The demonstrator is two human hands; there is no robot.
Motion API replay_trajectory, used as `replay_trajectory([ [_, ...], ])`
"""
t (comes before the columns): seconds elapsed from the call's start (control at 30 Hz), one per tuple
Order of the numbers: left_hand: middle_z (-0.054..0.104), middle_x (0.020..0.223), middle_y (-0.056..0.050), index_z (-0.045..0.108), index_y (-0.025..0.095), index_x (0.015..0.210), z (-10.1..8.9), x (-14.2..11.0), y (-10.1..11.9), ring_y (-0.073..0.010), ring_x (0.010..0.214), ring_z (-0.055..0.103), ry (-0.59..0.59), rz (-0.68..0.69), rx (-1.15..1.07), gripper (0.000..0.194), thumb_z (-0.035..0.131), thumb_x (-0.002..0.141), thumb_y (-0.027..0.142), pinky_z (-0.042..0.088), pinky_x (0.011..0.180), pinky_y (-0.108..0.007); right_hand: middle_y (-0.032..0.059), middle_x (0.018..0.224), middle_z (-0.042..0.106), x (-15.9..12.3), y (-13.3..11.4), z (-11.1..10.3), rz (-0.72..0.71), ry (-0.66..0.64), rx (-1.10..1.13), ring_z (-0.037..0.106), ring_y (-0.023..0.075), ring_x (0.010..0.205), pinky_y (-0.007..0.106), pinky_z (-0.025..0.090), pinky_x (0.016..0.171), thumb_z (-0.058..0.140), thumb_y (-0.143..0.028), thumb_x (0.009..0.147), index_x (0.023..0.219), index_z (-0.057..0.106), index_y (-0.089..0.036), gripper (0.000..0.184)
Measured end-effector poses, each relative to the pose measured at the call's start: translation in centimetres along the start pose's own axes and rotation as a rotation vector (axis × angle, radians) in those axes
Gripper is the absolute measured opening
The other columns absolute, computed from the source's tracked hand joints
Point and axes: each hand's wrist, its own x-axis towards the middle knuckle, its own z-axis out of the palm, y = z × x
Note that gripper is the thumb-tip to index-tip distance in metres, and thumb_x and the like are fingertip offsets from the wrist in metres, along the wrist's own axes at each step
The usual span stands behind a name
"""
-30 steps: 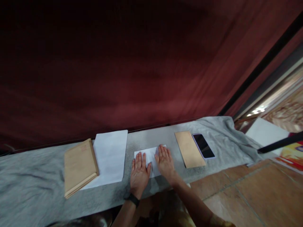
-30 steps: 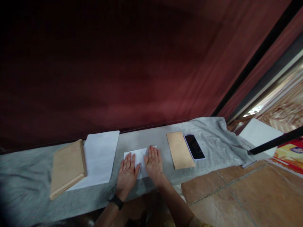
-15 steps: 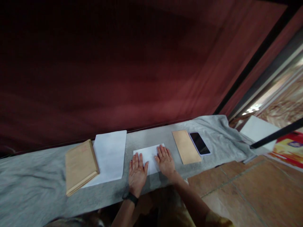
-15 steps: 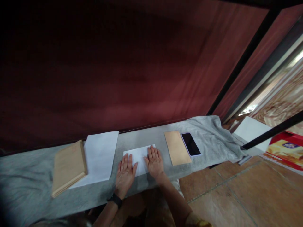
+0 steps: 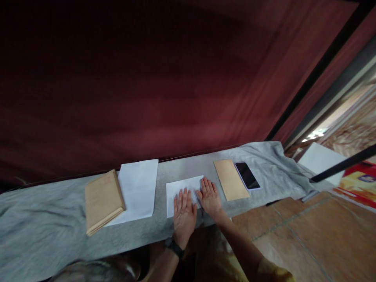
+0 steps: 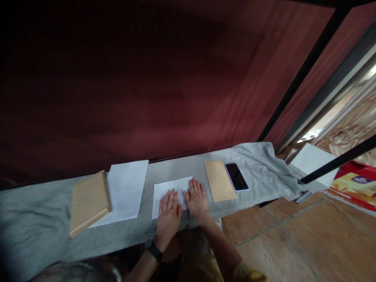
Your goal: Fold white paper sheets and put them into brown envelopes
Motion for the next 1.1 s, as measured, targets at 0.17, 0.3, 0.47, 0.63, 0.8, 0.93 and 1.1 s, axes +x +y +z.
replay_trajectory([
  [0.17, 0.042, 0.156, -0.015, 0.042, 0.013, 0.151, 0.4, -2.0, -0.6, -0.0289, 0.147, 0.036, -0.020, 0.034, 0.000, 0.059, 0.041, 0.100, 0.042, 0.031, 0.120, -0.051, 0.0162, 0.155, 0.044, 0.2, 0.2, -0.1, 0.010, 0.027, 0.020, 0.042, 0.0284, 0.143, 0.047, 0.030, 0.117, 0.036, -0.038, 0.106, 0.155, 0.035, -0.010, 0.056],
  [0.3, 0.040, 0.157, -0.019, 0.040, 0.009, 0.152, 0.1, -2.7, -1.5, -0.0309, 0.149, 0.032, -0.004, 0.043, 0.044, 0.061, 0.041, 0.100, 0.041, 0.031, 0.120, -0.053, 0.0188, 0.154, 0.043, -0.2, -1.8, -0.4, 0.071, 0.079, 0.033, 0.041, 0.0296, 0.144, 0.049, 0.031, 0.118, 0.036, -0.037, 0.106, 0.153, 0.037, -0.007, 0.056],
  [0.47, 0.038, 0.159, -0.017, 0.040, 0.011, 0.152, 0.3, -2.8, -1.6, -0.0282, 0.150, 0.030, -0.006, 0.103, 0.081, 0.058, 0.039, 0.094, 0.015, 0.031, 0.120, -0.052, 0.0107, 0.155, 0.045, -2.7, -5.6, -1.5, -0.105, -0.027, 0.130, 0.039, 0.0209, 0.145, 0.040, 0.030, 0.121, 0.035, -0.037, 0.107, 0.150, 0.044, -0.014, 0.050],
  [0.63, 0.038, 0.159, -0.015, 0.037, 0.012, 0.154, 0.2, -3.6, -2.4, -0.0270, 0.150, 0.031, 0.017, 0.073, 0.029, 0.057, 0.035, 0.097, 0.021, 0.030, 0.121, -0.050, 0.0112, 0.155, 0.045, -4.3, -3.8, -2.5, -0.103, -0.030, 0.093, 0.041, 0.0216, 0.144, 0.040, 0.028, 0.122, 0.039, -0.039, 0.105, 0.154, 0.038, -0.012, 0.055],
  [0.8, 0.041, 0.156, -0.019, 0.032, 0.008, 0.155, -0.7, -4.8, -3.3, -0.0300, 0.148, 0.035, 0.046, -0.052, -0.001, 0.059, 0.032, 0.101, 0.033, 0.030, 0.120, -0.052, 0.0118, 0.154, 0.045, -4.8, -1.2, -2.6, -0.050, -0.004, 0.056, 0.044, 0.0245, 0.142, 0.043, 0.029, 0.120, 0.041, -0.039, 0.105, 0.158, 0.029, -0.015, 0.060],
  [0.93, 0.042, 0.155, -0.022, 0.029, 0.006, 0.156, -1.6, -5.1, -3.6, -0.0330, 0.146, 0.037, 0.052, -0.151, -0.017, 0.062, 0.032, 0.102, 0.035, 0.028, 0.120, -0.055, 0.0132, 0.156, 0.043, -5.1, -1.1, -2.4, -0.028, -0.011, 0.058, 0.044, 0.0259, 0.142, 0.044, 0.029, 0.120, 0.040, -0.041, 0.105, 0.158, 0.027, -0.013, 0.062],
  [1.1, 0.038, 0.159, -0.016, 0.037, 0.013, 0.154, -1.8, -3.8, -2.1, -0.0320, 0.149, 0.032, 0.039, -0.056, -0.040, 0.058, 0.038, 0.101, 0.037, 0.025, 0.122, -0.055, 0.0134, 0.155, 0.044, -5.0, -1.2, -2.2, -0.021, -0.006, 0.061, 0.045, 0.0267, 0.141, 0.044, 0.029, 0.120, 0.039, -0.041, 0.105, 0.158, 0.027, -0.013, 0.062],
])
